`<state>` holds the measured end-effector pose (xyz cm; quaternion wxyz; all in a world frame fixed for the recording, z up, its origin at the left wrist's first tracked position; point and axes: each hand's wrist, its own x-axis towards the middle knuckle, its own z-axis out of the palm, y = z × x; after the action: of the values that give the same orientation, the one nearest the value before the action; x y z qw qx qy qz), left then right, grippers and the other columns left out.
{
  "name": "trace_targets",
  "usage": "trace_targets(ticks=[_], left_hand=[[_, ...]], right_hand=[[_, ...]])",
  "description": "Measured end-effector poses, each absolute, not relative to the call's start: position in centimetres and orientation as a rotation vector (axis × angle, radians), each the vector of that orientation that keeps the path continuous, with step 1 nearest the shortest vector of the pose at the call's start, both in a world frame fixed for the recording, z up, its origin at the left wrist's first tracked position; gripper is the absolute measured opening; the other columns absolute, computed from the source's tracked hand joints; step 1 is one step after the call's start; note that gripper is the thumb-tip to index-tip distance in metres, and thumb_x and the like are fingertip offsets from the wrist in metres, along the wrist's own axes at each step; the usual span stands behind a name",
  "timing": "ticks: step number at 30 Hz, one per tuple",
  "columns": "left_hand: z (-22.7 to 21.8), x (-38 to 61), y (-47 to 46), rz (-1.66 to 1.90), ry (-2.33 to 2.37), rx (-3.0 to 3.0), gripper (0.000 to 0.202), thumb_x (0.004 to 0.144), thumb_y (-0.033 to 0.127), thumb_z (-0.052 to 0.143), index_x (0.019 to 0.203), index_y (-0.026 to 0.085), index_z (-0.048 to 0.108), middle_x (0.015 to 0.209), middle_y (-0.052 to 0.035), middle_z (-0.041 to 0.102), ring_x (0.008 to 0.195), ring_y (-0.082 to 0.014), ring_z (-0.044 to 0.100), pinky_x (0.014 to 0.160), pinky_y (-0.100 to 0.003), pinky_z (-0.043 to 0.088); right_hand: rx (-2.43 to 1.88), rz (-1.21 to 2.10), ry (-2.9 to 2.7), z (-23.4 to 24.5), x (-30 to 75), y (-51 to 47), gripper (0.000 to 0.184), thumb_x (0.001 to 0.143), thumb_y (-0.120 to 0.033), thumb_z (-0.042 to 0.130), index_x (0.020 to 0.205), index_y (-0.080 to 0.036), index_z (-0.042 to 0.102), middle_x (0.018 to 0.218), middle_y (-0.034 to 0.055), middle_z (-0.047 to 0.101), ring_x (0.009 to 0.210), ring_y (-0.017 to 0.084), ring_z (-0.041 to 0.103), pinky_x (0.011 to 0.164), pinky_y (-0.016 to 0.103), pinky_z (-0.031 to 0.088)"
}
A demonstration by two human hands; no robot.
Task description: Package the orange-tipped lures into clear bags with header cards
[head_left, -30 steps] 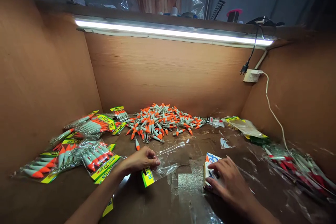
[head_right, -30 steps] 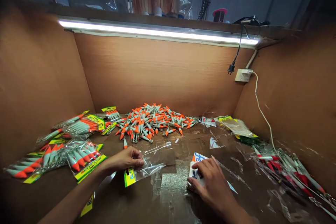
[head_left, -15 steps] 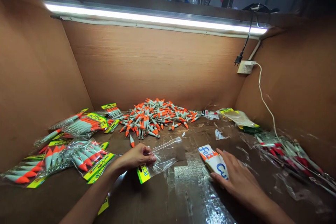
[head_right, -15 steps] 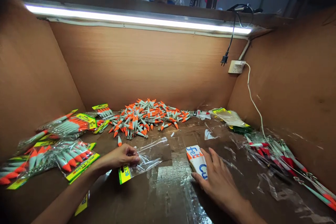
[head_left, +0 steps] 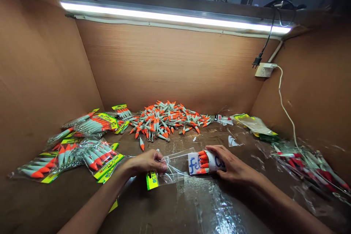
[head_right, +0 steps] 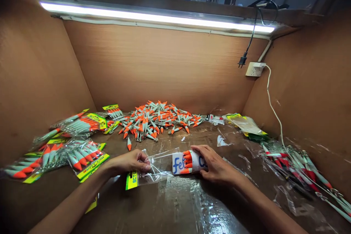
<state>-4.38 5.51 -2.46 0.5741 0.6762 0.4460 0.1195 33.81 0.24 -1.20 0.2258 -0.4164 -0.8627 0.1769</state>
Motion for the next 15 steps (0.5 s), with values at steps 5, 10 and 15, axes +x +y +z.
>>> trace_targets(ticks=[5, 10, 15], left_hand=[[-2.3, -4.0, 5.4, 0.217, 1.028, 1.565, 0.048, 0.063, 0.052, 0.083, 0.091, 0.015, 0.073, 0.069, -0.0013, 0.067, 0.062, -0.0160, 0.059, 0.059, -0.025, 0.044], [-1.1, -2.3, 5.0, 0.360, 1.195, 2.007, 0.051, 0.071, 0.047, 0.078, 0.113, 0.019, 0.069, 0.080, -0.0016, 0.068, 0.072, -0.0195, 0.061, 0.062, -0.027, 0.044], [-0.8, 1.1, 2.5, 0.653, 1.317, 2.557, 0.041, 0.080, 0.045, 0.074, 0.114, 0.027, 0.063, 0.108, -0.0055, 0.064, 0.101, -0.0264, 0.059, 0.085, -0.036, 0.045]], right_hand=[[-1.074, 0.588, -2.345, -1.4, 32.6, -0.4, 0.087, 0.067, -0.005, 0.056, 0.150, -0.023, 0.036, 0.145, 0.0104, 0.045, 0.133, 0.025, 0.045, 0.115, 0.040, 0.033], [-1.123, 0.697, -2.348, -1.5, 32.3, -1.1, 0.095, 0.070, -0.015, 0.066, 0.155, -0.027, 0.025, 0.144, 0.0087, 0.049, 0.129, 0.027, 0.048, 0.112, 0.041, 0.036], [-1.185, 0.682, -2.349, -2.4, 32.0, -1.3, 0.101, 0.074, -0.026, 0.071, 0.158, -0.028, 0.014, 0.146, 0.0082, 0.049, 0.132, 0.029, 0.044, 0.113, 0.044, 0.032]])
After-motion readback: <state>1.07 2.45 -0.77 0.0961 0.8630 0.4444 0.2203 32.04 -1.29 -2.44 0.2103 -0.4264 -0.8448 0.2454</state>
